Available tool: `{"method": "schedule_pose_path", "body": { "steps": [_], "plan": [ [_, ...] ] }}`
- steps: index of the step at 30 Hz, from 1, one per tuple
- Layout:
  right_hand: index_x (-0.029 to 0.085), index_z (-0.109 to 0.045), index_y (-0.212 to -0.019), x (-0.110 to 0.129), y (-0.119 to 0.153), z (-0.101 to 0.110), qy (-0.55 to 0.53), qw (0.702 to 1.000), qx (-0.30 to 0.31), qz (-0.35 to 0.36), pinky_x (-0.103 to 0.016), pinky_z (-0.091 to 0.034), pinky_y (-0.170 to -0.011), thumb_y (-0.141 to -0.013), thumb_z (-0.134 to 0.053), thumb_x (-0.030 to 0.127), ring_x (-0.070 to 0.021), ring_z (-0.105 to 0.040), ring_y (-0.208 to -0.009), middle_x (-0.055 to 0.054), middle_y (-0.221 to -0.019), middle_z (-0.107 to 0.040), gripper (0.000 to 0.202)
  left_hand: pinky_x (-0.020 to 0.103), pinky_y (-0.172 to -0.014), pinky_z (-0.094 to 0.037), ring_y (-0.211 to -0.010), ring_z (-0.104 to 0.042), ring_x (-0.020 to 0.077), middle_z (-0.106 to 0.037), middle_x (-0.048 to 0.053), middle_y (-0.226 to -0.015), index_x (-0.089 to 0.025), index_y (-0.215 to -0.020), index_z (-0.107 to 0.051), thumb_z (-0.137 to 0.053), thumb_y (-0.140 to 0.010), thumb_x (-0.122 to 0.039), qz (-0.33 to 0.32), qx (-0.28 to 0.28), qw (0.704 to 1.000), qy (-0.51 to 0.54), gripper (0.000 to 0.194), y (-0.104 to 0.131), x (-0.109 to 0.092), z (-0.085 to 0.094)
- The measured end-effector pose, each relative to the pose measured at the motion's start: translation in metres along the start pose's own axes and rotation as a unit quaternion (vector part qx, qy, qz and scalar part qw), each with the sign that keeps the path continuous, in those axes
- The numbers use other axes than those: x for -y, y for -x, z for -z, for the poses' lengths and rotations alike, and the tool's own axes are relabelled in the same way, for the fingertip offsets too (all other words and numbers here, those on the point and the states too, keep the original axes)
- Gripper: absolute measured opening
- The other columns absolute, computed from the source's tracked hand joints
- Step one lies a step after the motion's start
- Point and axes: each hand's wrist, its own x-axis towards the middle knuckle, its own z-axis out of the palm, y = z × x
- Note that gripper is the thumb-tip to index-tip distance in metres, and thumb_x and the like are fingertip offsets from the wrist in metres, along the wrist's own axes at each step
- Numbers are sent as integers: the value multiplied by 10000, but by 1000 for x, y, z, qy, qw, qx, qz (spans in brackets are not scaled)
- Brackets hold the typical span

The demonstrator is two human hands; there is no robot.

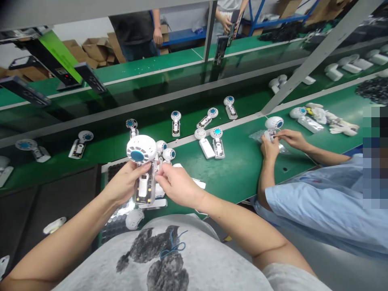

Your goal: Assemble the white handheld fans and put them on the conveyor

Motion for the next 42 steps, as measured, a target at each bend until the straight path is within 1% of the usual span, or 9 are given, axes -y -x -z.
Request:
{"method": "schedule_pose_path", "body": {
  "steps": [8,20,24,26,29,31,34,38,42],
  "plan": [
    [196,-448,-729,-21,-9,-8,-39,998,15,-46,-230,-358,-542,-837,-442,210,-100,-451,-516,43,-559,-517,109,336,-810,-457,-915,-579,201,-590,77,-1074,-179,-1146,-486,-615,-766,-265,60,28,998,0,411,-10,10,4],
    [190,-453,-740,-42,-26,-13,-106,991,50,-63,-227,-365,-544,-838,-447,233,-95,-456,-516,48,-569,-524,107,319,-794,-448,-928,-564,208,-589,70,-1054,-168,-1067,-506,-622,-739,-288,34,-12,997,-75,368,-28,18,5],
    [175,-518,-698,-42,-27,7,-43,996,63,-38,-217,-316,-520,-839,-451,238,-94,-411,-544,41,-582,-467,168,301,-806,-442,-901,-574,193,-622,63,-973,-145,-1033,-540,-654,-700,-279,25,-9,996,-81,377,-38,12,14],
    [169,-534,-692,-50,-20,30,-69,994,37,-73,-212,-291,-484,-834,-461,266,-89,-381,-518,42,-571,-435,187,286,-715,-465,-777,-591,173,-633,44,-847,-140,-975,-552,-674,-669,-296,0,-84,993,-80,364,-51,-1,32],
    [169,-538,-776,-70,-4,65,-178,964,-70,-184,-205,-176,-403,-817,-493,385,-65,-230,-421,86,-513,-276,225,242,-555,-452,-580,-551,125,-593,0,-683,-144,-874,-544,-680,-640,-305,-89,-232,966,-79,315,-91,-21,68],
    [168,-524,-798,-84,4,76,-224,948,-98,-201,-207,-150,-405,-808,-502,432,-63,-201,-430,91,-526,-243,266,233,-546,-448,-559,-538,109,-581,-7,-674,-143,-863,-544,-679,-642,-261,-73,-210,972,-80,284,-131,-26,81],
    [169,-509,-803,-98,6,73,-218,951,-91,-199,-209,-152,-414,-814,-487,465,-69,-202,-449,90,-530,-236,297,249,-573,-463,-564,-538,102,-573,7,-674,-117,-822,-550,-662,-678,-204,-27,-143,984,-102,202,-201,-19,73],
    [180,-477,-765,-108,7,62,-223,944,-80,-231,-217,-148,-429,-830,-442,512,-82,-182,-480,83,-555,-210,340,277,-640,-488,-678,-565,112,-584,33,-792,-98,-882,-558,-553,-807,-215,-20,-140,975,-171,139,-286,1,48],
    [199,-471,-782,-121,16,67,-251,923,-102,-274,-230,-139,-442,-809,-435,576,-96,-153,-497,77,-582,-164,380,346,-748,-469,-862,-559,173,-571,72,-958,-98,-961,-558,-556,-810,-274,-15,-203,939,-276,231,-324,11,58]
  ]
}}
